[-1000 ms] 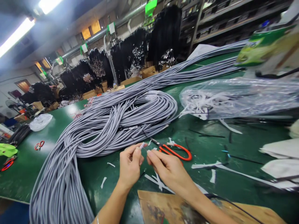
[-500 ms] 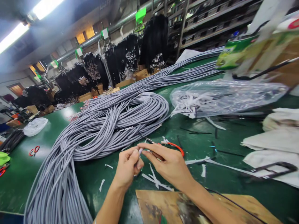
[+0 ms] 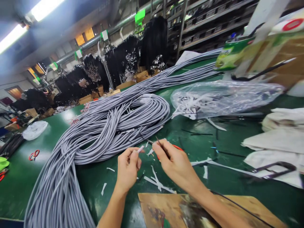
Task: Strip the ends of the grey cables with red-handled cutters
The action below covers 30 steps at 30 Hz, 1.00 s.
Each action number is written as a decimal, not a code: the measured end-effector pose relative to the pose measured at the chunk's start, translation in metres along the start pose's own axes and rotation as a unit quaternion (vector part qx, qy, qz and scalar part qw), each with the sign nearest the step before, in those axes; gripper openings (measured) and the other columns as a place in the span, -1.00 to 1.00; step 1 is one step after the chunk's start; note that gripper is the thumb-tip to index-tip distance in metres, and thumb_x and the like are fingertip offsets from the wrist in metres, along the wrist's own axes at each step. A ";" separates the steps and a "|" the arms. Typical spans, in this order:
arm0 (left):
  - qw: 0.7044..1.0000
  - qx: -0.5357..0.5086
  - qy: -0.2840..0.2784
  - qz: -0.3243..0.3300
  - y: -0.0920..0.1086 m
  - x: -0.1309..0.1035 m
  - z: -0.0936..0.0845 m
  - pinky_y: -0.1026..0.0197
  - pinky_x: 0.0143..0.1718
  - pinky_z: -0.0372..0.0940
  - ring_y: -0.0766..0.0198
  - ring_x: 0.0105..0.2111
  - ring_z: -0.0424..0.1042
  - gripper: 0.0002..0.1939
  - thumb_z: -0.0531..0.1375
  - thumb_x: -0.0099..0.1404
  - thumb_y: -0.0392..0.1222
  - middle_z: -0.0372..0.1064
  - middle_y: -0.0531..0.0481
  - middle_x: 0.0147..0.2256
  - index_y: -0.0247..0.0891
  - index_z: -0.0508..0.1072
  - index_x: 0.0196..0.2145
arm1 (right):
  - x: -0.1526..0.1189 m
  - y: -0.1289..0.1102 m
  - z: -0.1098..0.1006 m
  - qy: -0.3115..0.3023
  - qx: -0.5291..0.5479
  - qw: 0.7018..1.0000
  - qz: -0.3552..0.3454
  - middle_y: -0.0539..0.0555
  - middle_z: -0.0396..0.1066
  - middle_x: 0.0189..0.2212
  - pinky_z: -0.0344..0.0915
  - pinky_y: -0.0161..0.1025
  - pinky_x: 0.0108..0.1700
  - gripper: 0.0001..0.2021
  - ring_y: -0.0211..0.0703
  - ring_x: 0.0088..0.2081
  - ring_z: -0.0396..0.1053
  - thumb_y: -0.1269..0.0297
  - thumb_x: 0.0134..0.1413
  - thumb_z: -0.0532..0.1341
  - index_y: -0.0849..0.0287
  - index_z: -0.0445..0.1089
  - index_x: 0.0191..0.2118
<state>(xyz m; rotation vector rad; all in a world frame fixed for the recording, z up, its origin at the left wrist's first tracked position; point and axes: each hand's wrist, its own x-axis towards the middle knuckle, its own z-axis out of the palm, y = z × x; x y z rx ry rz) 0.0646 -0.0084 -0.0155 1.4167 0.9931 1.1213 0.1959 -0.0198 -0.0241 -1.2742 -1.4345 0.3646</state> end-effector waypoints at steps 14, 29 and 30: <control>0.979 -0.184 -0.026 -0.087 0.001 0.000 0.002 0.42 -0.78 -0.33 0.59 -0.79 -0.22 -0.47 0.26 0.01 0.14 0.00 0.22 -0.76 -0.44 0.48 -0.26 | -0.010 -0.005 0.007 -0.165 0.077 0.983 0.020 -0.09 0.04 -0.75 -0.04 -0.35 -0.63 -0.63 -0.34 -0.69 -0.03 0.14 0.11 -0.09 0.14 0.14 -0.64; 0.981 -0.175 -0.041 -0.073 0.000 0.000 0.003 0.42 -0.79 -0.31 0.59 -0.79 -0.21 -0.47 0.24 0.03 0.14 -0.02 0.23 -0.75 -0.44 0.47 -0.24 | -0.011 -0.004 0.009 -0.140 0.089 0.986 0.027 -0.11 -0.05 -0.77 -0.06 -0.35 -0.66 -0.65 -0.32 -0.69 -0.02 0.13 0.11 -0.09 0.10 0.03 -0.66; 0.982 -0.170 -0.047 -0.072 -0.001 0.000 0.003 0.42 -0.79 -0.31 0.59 -0.79 -0.21 -0.46 0.23 0.05 0.14 -0.02 0.23 -0.75 -0.43 0.47 -0.23 | -0.011 -0.004 0.009 -0.130 0.081 0.988 0.023 -0.11 -0.04 -0.77 -0.05 -0.35 -0.66 -0.65 -0.32 -0.69 -0.01 0.13 0.11 -0.09 0.10 0.03 -0.66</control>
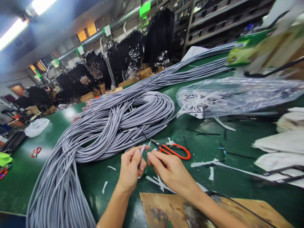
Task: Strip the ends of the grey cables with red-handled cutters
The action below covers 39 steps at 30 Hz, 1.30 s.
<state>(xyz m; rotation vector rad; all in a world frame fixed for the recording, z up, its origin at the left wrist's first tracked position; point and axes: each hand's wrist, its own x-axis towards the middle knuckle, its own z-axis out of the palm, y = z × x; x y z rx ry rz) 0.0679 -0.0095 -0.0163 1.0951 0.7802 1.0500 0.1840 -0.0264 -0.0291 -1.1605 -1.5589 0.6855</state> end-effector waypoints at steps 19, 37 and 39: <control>0.997 0.058 0.018 -0.040 -0.001 0.001 0.007 0.41 -0.78 -0.32 0.55 -0.81 -0.19 -0.39 0.24 -0.05 0.22 0.03 0.25 -0.79 -0.41 0.38 -0.25 | 0.019 0.013 -0.048 0.238 -0.142 0.961 0.012 -0.01 0.17 -0.70 0.03 -0.32 -0.58 -0.73 -0.23 -0.66 0.12 0.20 0.09 -0.05 0.13 0.28 -0.51; 0.907 0.394 -0.057 0.141 0.001 0.000 -0.017 0.30 -0.44 0.18 0.30 -0.50 0.30 -0.82 0.15 0.14 -0.30 0.41 -0.05 -0.50 -0.34 0.55 -0.35 | 0.028 0.021 -0.028 -0.175 0.189 0.939 0.227 -0.21 -0.16 -0.80 -0.30 -0.38 -0.67 -0.62 -0.46 -0.73 -0.27 -0.06 -0.38 0.19 0.12 0.09 -0.71; 0.933 0.331 -0.029 0.135 -0.001 0.002 -0.017 0.29 -0.42 0.21 0.29 -0.48 0.32 -0.81 0.14 0.16 -0.25 0.41 -0.06 -0.48 -0.35 0.53 -0.33 | 0.028 0.019 -0.021 -0.174 0.224 0.927 0.243 -0.24 -0.19 -0.82 -0.32 -0.38 -0.69 -0.60 -0.47 -0.75 -0.32 -0.12 -0.39 0.18 0.10 0.08 -0.68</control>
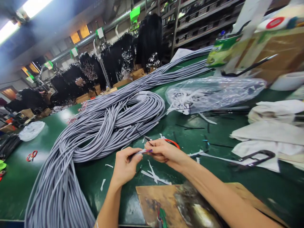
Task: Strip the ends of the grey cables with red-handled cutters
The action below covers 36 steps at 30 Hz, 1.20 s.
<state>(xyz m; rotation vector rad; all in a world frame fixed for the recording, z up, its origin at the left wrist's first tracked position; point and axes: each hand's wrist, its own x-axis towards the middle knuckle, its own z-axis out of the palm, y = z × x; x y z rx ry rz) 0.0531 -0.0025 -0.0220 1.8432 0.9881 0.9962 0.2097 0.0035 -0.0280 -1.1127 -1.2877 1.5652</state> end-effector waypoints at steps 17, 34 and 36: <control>0.998 -0.015 -0.065 0.001 0.006 -0.002 -0.002 0.31 -0.49 0.11 0.34 -0.54 0.21 -0.75 0.09 0.20 -0.19 0.30 -0.01 -0.56 -0.35 0.53 -0.44 | -0.008 0.008 -0.002 0.217 -0.345 0.824 -0.394 0.04 0.43 -0.63 0.19 -0.37 -0.50 -0.74 -0.26 -0.58 0.34 0.36 0.03 0.02 0.17 0.34 -0.59; 0.978 -0.161 0.096 -0.094 -0.008 0.003 0.007 0.42 -0.64 0.00 0.51 -0.69 0.08 -0.64 0.15 0.17 -0.09 0.31 0.12 -0.49 -0.19 0.13 -0.12 | 0.004 0.019 -0.024 0.193 -0.604 0.772 0.055 0.36 0.43 -0.33 0.24 -0.20 -0.37 -0.77 0.11 -0.24 0.39 0.57 -0.17 0.13 0.35 0.43 -0.32; 0.983 -0.131 0.105 -0.081 -0.007 0.002 0.006 0.42 -0.66 -0.01 0.54 -0.69 0.05 -0.65 0.12 0.21 -0.09 0.33 0.06 -0.39 -0.19 0.12 -0.09 | 0.004 0.022 -0.024 0.212 -0.610 0.760 0.070 0.34 0.45 -0.41 0.21 -0.23 -0.46 -0.76 0.09 -0.34 0.42 0.60 -0.22 0.13 0.33 0.43 -0.35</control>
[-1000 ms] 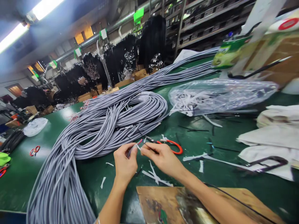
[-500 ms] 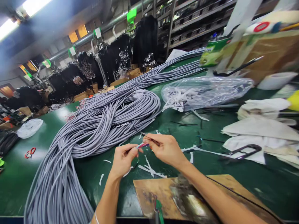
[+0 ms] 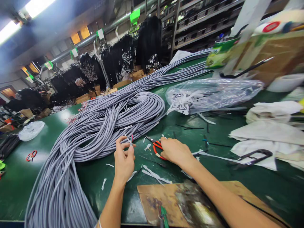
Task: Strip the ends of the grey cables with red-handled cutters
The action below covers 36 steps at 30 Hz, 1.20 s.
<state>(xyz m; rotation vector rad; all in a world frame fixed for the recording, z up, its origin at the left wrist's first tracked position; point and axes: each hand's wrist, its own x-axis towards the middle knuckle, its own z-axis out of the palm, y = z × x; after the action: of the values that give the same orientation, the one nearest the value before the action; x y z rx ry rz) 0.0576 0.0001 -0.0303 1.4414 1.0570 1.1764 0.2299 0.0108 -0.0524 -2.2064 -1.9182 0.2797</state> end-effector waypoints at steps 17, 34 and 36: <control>0.982 0.111 0.007 0.153 0.009 -0.003 -0.012 0.34 -0.52 0.09 0.39 -0.56 0.14 -0.74 -0.09 0.33 -0.20 0.18 0.05 -0.51 -0.28 0.37 -0.30 | -0.016 -0.025 -0.017 0.155 0.349 0.900 -0.212 -0.06 0.17 -0.66 0.15 -0.33 -0.54 -0.66 -0.28 -0.60 0.12 -0.02 -0.07 0.12 0.12 0.13 -0.61; 0.914 0.262 -0.110 0.288 0.016 -0.007 -0.016 0.32 -0.46 0.14 0.34 -0.49 0.25 -0.68 -0.08 0.00 -0.52 0.29 -0.01 -0.51 -0.25 0.38 -0.62 | -0.021 -0.020 -0.024 0.062 0.311 0.900 -0.300 -0.08 0.09 -0.70 0.00 -0.35 -0.59 -0.59 -0.32 -0.62 0.00 -0.06 -0.07 0.13 0.15 0.16 -0.67; 0.918 0.254 -0.119 0.281 0.017 -0.007 -0.016 0.32 -0.45 0.14 0.33 -0.49 0.25 -0.68 -0.09 0.00 -0.52 0.27 0.00 -0.53 -0.26 0.37 -0.62 | -0.020 -0.017 -0.021 0.067 0.301 0.905 -0.293 -0.09 0.05 -0.73 -0.04 -0.35 -0.59 -0.56 -0.33 -0.64 -0.04 -0.06 -0.09 0.14 0.16 0.11 -0.71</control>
<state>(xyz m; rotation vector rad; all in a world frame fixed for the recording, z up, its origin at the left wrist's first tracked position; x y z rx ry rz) 0.0413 -0.0074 -0.0133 2.3492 0.8282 1.1051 0.2164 -0.0070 -0.0269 -1.1741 -1.9608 0.5118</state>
